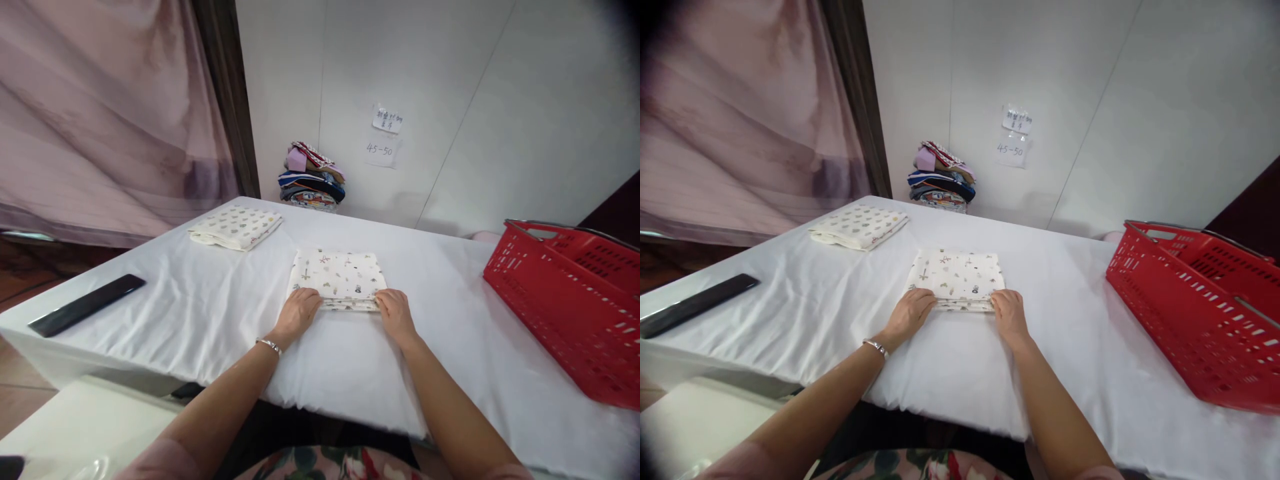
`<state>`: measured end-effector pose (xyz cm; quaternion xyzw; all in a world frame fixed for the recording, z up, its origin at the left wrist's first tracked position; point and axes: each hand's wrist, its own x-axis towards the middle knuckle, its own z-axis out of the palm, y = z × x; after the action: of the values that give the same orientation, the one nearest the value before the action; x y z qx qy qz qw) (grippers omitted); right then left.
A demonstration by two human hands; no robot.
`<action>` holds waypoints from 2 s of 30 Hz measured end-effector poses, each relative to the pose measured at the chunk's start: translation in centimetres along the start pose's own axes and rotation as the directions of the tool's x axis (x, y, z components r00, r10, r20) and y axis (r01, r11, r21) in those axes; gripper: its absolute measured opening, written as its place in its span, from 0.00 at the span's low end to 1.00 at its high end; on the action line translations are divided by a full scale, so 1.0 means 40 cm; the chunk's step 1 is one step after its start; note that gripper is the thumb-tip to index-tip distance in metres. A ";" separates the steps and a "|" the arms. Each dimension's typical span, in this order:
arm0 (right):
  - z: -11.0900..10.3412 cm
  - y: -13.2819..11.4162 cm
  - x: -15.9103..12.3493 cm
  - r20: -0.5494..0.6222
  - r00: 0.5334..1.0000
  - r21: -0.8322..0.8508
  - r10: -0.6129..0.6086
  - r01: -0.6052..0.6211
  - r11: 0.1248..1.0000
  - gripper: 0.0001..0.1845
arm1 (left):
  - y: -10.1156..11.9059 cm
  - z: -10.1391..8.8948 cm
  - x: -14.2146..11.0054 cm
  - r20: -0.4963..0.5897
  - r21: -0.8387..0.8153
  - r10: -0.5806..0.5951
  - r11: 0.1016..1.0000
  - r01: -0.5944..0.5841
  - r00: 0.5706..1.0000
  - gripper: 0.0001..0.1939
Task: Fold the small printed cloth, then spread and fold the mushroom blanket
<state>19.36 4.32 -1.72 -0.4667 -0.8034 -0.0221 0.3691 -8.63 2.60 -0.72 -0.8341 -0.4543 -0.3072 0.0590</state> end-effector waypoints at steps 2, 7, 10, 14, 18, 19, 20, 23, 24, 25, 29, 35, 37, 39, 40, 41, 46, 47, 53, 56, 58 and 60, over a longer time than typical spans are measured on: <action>-0.003 -0.001 0.000 0.003 1.000 -0.005 -0.004 0.004 1.000 0.12 | 0.001 0.001 0.002 0.006 0.003 -0.005 1.000 0.005 1.000 0.12; 0.001 0.005 -0.004 0.051 0.999 -0.005 -0.009 0.009 1.000 0.11 | 0.005 0.002 0.008 0.031 0.011 -0.050 0.999 0.049 0.998 0.11; -0.002 0.009 -0.006 0.056 0.998 0.001 -0.013 0.013 1.000 0.12 | 0.003 0.007 0.007 0.041 0.024 -0.081 0.997 0.080 0.996 0.09; -0.019 0.009 -0.007 0.106 0.994 0.039 -0.020 0.016 0.999 0.11 | -0.004 0.015 0.002 0.021 0.045 -0.064 0.997 0.063 0.998 0.08; -0.032 0.007 -0.004 0.153 0.988 0.062 -0.026 0.017 0.998 0.13 | -0.009 0.020 -0.002 -0.004 0.041 -0.042 0.998 0.042 0.999 0.11; -0.033 0.008 -0.004 0.160 0.987 0.061 -0.026 0.016 0.998 0.13 | -0.010 0.021 -0.003 -0.008 0.040 -0.042 0.998 0.043 0.999 0.11; -0.033 0.008 -0.003 0.165 0.986 0.058 -0.027 0.018 0.998 0.14 | -0.011 0.021 -0.003 -0.012 0.042 -0.043 0.998 0.044 0.999 0.11; -0.027 0.013 -0.003 0.160 0.987 0.058 -0.030 0.021 0.998 0.15 | -0.011 0.019 -0.002 -0.021 0.056 -0.043 0.997 0.044 0.999 0.11; -0.025 0.014 -0.004 0.153 0.988 0.063 -0.030 0.020 0.998 0.15 | -0.010 0.018 -0.001 -0.019 0.059 -0.038 0.998 0.039 0.999 0.11; -0.023 0.015 -0.004 0.143 0.989 0.068 -0.028 0.019 0.997 0.15 | -0.009 0.016 0.000 -0.015 0.058 -0.033 0.998 0.033 0.999 0.11; -0.019 0.013 -0.005 0.076 0.997 0.044 0.004 -0.007 0.999 0.16 | -0.005 0.010 -0.001 0.002 0.022 -0.016 1.000 0.016 1.000 0.09; -0.017 0.013 -0.003 0.076 0.997 0.000 0.002 -0.002 1.000 0.15 | -0.006 0.016 -0.004 0.015 0.040 -0.035 0.999 0.034 0.999 0.11; -0.016 0.017 -0.003 0.084 0.996 0.005 -0.009 0.009 1.000 0.14 | -0.007 0.018 -0.003 0.016 0.036 -0.042 0.998 0.042 0.999 0.11; -0.016 0.019 -0.002 0.089 0.996 0.012 -0.010 0.009 1.000 0.14 | -0.006 0.018 -0.001 0.014 0.021 -0.048 0.999 0.047 0.999 0.11; -0.016 0.017 -0.001 0.085 0.996 0.013 -0.008 0.006 1.000 0.14 | -0.006 0.018 0.000 0.013 0.014 -0.049 0.999 0.049 0.999 0.11; -0.017 0.015 0.000 0.074 0.997 0.013 -0.005 0.004 1.000 0.14 | -0.006 0.017 0.000 0.014 0.007 -0.051 0.999 0.050 0.999 0.11; -0.018 0.001 0.008 -0.024 1.000 -0.017 0.004 -0.005 1.000 0.14 | -0.006 0.016 0.003 0.012 0.003 -0.063 0.998 0.062 0.998 0.11; -0.016 0.002 0.008 -0.015 1.000 -0.022 0.002 -0.003 1.000 0.14 | -0.006 0.016 0.003 0.012 0.009 -0.063 0.998 0.062 0.998 0.11; -0.008 0.019 -0.003 0.102 0.995 -0.021 -0.010 0.012 1.000 0.14 | -0.002 0.015 0.007 0.014 0.047 -0.055 0.997 0.055 0.998 0.11; -0.016 0.018 -0.003 0.140 0.990 -0.022 -0.005 0.008 1.000 0.15 | 0.001 0.014 0.010 0.018 0.073 -0.064 0.995 0.062 0.998 0.12; -0.025 0.014 -0.001 0.180 0.984 -0.028 -0.006 0.011 1.000 0.15 | 0.002 0.015 0.011 0.020 0.090 -0.075 0.993 0.073 0.997 0.12; -0.033 0.012 -0.001 0.221 0.975 -0.036 -0.002 0.010 0.999 0.15 | 0.004 0.015 0.013 0.024 0.102 -0.087 0.991 0.084 0.996 0.12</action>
<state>20.50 4.06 -0.92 -0.4706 -0.8403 0.0141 0.2689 -8.05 3.11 -0.89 -0.8140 -0.5054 -0.2743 0.0816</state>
